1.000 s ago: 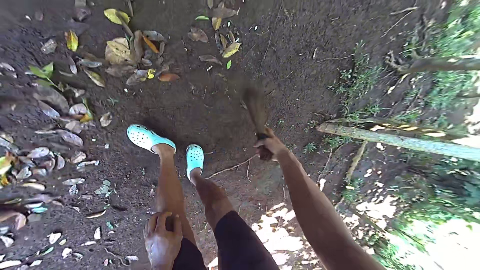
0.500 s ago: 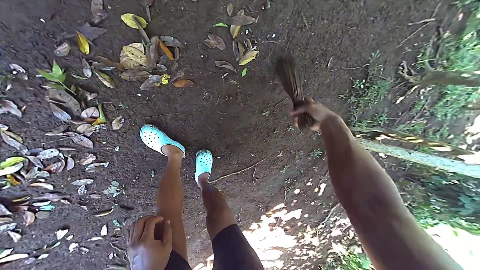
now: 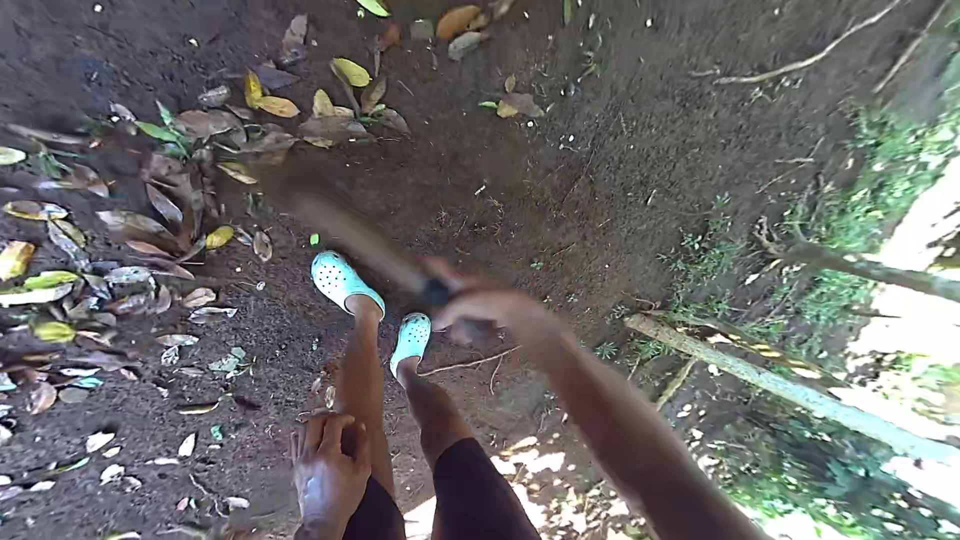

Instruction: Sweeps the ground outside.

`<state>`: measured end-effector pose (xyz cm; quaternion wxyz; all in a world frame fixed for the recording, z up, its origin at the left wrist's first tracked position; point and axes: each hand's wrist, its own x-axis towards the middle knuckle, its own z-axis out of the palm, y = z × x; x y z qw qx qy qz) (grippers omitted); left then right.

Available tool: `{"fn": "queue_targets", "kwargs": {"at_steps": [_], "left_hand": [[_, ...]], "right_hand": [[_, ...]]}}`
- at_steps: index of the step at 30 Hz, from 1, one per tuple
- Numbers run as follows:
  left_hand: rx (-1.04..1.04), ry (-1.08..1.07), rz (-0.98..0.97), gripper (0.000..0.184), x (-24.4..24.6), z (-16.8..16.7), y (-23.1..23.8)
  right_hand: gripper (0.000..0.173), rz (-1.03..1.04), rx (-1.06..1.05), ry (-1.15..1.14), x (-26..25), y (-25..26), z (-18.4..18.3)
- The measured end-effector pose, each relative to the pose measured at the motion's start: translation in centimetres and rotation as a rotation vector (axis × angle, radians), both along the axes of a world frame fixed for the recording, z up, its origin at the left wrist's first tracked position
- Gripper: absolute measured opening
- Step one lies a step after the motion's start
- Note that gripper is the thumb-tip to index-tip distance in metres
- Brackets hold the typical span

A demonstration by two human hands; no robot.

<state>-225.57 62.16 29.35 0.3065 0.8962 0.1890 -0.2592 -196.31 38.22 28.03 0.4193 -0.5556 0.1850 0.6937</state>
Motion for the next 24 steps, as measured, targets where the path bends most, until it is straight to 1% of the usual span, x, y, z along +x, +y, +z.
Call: {"fn": "queue_targets", "kwargs": {"at_steps": [1,2,3,4,5,6,7,8,9,10,11,12,13,14,15,16,17,18,19,20,21,22,23,24], "left_hand": [[-0.010,-0.008,0.019,0.030,0.3,0.0,-0.2],[-0.016,-0.018,0.033,0.030,0.5,0.0,-0.3],[-0.018,-0.018,0.043,0.029,0.8,0.0,-0.3],[-0.019,-0.016,0.056,0.028,0.9,0.1,-0.1],[-0.018,-0.014,0.075,0.028,1.1,0.1,0.1],[-0.016,-0.011,0.096,0.027,1.2,0.2,0.2],[-0.011,-0.010,0.113,0.027,1.4,0.2,0.3],[-0.004,-0.012,0.126,0.026,1.6,0.1,0.3],[0.000,-0.008,0.133,0.025,1.8,0.2,0.3],[0.002,-0.001,0.132,0.025,1.9,0.2,0.4],[0.006,-0.002,0.129,0.025,2.2,0.2,0.7],[0.017,-0.010,0.131,0.027,2.5,0.1,1.0],[0.022,-0.010,0.135,0.028,2.7,0.3,1.2],[0.020,0.000,0.131,0.029,2.9,0.6,1.5],[0.020,0.007,0.125,0.028,3.2,0.4,1.9],[0.013,0.012,0.125,0.027,3.3,0.1,2.0],[0.001,0.017,0.122,0.027,3.2,0.2,1.9],[-0.015,0.018,0.114,0.028,3.4,0.1,1.9],[-0.020,0.010,0.109,0.027,3.7,-0.1,1.8],[-0.025,0.009,0.107,0.027,4.0,-0.2,1.7],[-0.032,0.015,0.103,0.028,4.1,0.0,1.5],[-0.035,0.023,0.094,0.028,4.3,0.1,1.6],[-0.032,0.024,0.089,0.029,4.6,0.0,1.6],[-0.028,0.019,0.088,0.028,5.1,-0.1,1.7]], "right_hand": [[0.093,-0.040,-0.118,-0.041,1.7,-4.0,0.5],[0.090,-0.097,-0.270,-0.075,3.2,-7.8,0.3],[0.083,-0.175,-0.431,-0.105,4.2,-10.9,-0.8],[0.075,-0.275,-0.568,-0.125,4.6,-12.7,-2.4],[0.066,-0.396,-0.675,-0.144,4.3,-12.5,-4.1],[0.049,-0.512,-0.736,-0.156,3.3,-10.2,-5.9],[0.033,-0.597,-0.738,-0.140,1.6,-5.8,-7.7],[0.024,-0.632,-0.676,-0.083,-0.7,0.4,-9.7],[0.021,-0.586,-0.558,0.004,-3.9,7.4,-11.7],[0.025,-0.483,-0.407,0.096,-7.4,14.5,-13.6],[0.034,-0.409,-0.265,0.184,-10.4,21.3,-15.3],[0.051,-0.336,-0.150,0.255,-12.0,26.9,-16.3],[0.062,-0.250,-0.066,0.315,-12.6,30.3,-16.4],[0.067,-0.189,0.006,0.349,-12.0,31.3,-15.6],[0.061,-0.139,0.064,0.322,-10.0,30.2,-14.0],[0.061,-0.050,0.120,0.264,-7.2,27.2,-11.8],[0.076,0.057,0.164,0.222,-4.6,22.7,-9.1],[0.085,0.135,0.186,0.172,-2.2,17.8,-6.2],[0.089,0.155,0.160,0.105,0.2,12.8,-3.4],[0.091,0.148,0.083,0.046,2.5,7.7,-0.9],[0.090,0.121,-0.022,0.005,4.3,2.4,0.8],[0.087,0.081,-0.159,-0.032,6.2,-2.9,1.6],[0.080,0.024,-0.322,-0.074,8.2,-7.7,1.5],[0.066,-0.042,-0.497,-0.129,10.3,-11.7,0.3]]}}
